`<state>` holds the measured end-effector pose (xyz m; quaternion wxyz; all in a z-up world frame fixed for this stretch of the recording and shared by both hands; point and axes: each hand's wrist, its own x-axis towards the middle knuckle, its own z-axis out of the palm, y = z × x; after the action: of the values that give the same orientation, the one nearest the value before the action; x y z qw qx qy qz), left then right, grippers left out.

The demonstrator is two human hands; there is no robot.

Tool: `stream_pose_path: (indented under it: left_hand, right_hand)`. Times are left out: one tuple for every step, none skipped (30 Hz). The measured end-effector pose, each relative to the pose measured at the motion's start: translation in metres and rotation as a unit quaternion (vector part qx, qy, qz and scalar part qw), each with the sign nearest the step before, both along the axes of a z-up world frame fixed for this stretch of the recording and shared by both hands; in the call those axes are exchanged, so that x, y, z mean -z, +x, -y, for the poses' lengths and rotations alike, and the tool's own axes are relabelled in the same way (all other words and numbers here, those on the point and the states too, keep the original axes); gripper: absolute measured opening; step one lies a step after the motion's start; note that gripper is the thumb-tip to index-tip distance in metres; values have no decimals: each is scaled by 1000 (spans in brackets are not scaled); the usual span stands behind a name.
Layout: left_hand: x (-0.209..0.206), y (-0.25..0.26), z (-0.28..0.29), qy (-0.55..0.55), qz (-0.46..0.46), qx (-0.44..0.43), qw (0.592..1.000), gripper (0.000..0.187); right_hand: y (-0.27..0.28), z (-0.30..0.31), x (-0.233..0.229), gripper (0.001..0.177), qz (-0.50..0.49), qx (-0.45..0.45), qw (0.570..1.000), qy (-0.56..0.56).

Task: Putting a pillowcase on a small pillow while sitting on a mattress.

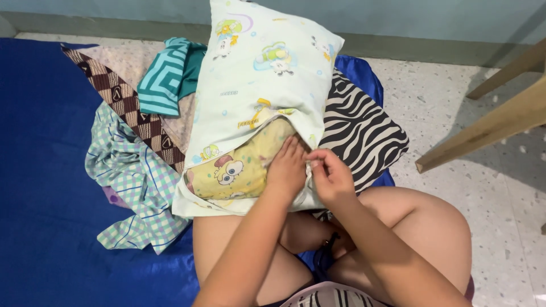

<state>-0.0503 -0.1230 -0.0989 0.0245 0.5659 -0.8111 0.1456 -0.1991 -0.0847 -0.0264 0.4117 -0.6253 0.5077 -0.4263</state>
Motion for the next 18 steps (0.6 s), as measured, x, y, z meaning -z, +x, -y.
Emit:
stream_pose_path:
  left_hand:
    - [-7, 4, 7, 1, -2, 0, 1000, 52]
    - [-15, 8, 15, 54, 6, 7, 999, 48]
    - [-22, 12, 22, 106, 12, 15, 994, 45]
    - [-22, 15, 32, 105, 12, 14, 994, 45]
    - [-21, 17, 43, 117, -11, 10, 993, 44]
    - [-19, 18, 50, 132, -34, 5, 991, 44]
    - [-14, 15, 51, 134, -34, 5, 990, 44]
    - [-11, 12, 55, 103, -102, -12, 989, 44]
    - [-8, 8, 59, 71, -169, -29, 983, 45]
    - [7, 7, 58, 71, -170, -28, 983, 45]
    - [22, 6, 57, 35, -192, -32, 980, 46]
    - [37, 5, 56, 0, -214, -35, 976, 47]
    - [45, 1, 50, 0, -215, -33, 976, 47]
    - [53, -2, 43, 26, -203, -27, 978, 46]
    - [62, -5, 36, 52, -191, -20, 980, 46]
    - [52, -7, 26, 53, -190, -20, 980, 46]
    - [42, -9, 15, 109, -185, -18, 977, 44]
    - [31, -10, 6, 162, -180, -18, 970, 42]
  right_hand:
    - [-1, 1, 5, 16, -2, 0, 1000, 1]
    - [-2, 2, 9, 15, 3, -20, 999, -27]
    - [-3, 2, 13, 15, 7, -40, 998, -55]
    - [-5, 8, 15, 15, 7, -40, 998, -56]
    - [-8, 14, 17, 18, -4, -37, 995, -91]
    - [-10, 16, 20, 21, -15, -33, 992, -122]
    - [-17, 17, 27, 21, -15, -33, 992, -120]
    - [-24, 21, 31, 27, -3, -10, 994, -109]
    - [-32, 25, 36, 34, 9, 13, 995, -97]
    - [-36, 26, 49, 34, 9, 14, 995, -98]
    - [-40, 28, 62, 40, 25, 23, 997, -62]
    - [-44, 29, 75, 48, 41, 34, 998, -26]
    - [-43, 27, 74, 48, 40, 35, 998, -27]
    - [-41, 24, 74, 49, -15, 36, 999, 12]
    - [-39, 21, 74, 51, -70, 37, 996, 51]
    - [-33, 18, 70, 51, -69, 38, 996, 52]
    - [-27, 15, 65, 48, -141, 39, 985, 95]
    - [-20, 14, 60, 47, -212, 38, 967, 136]
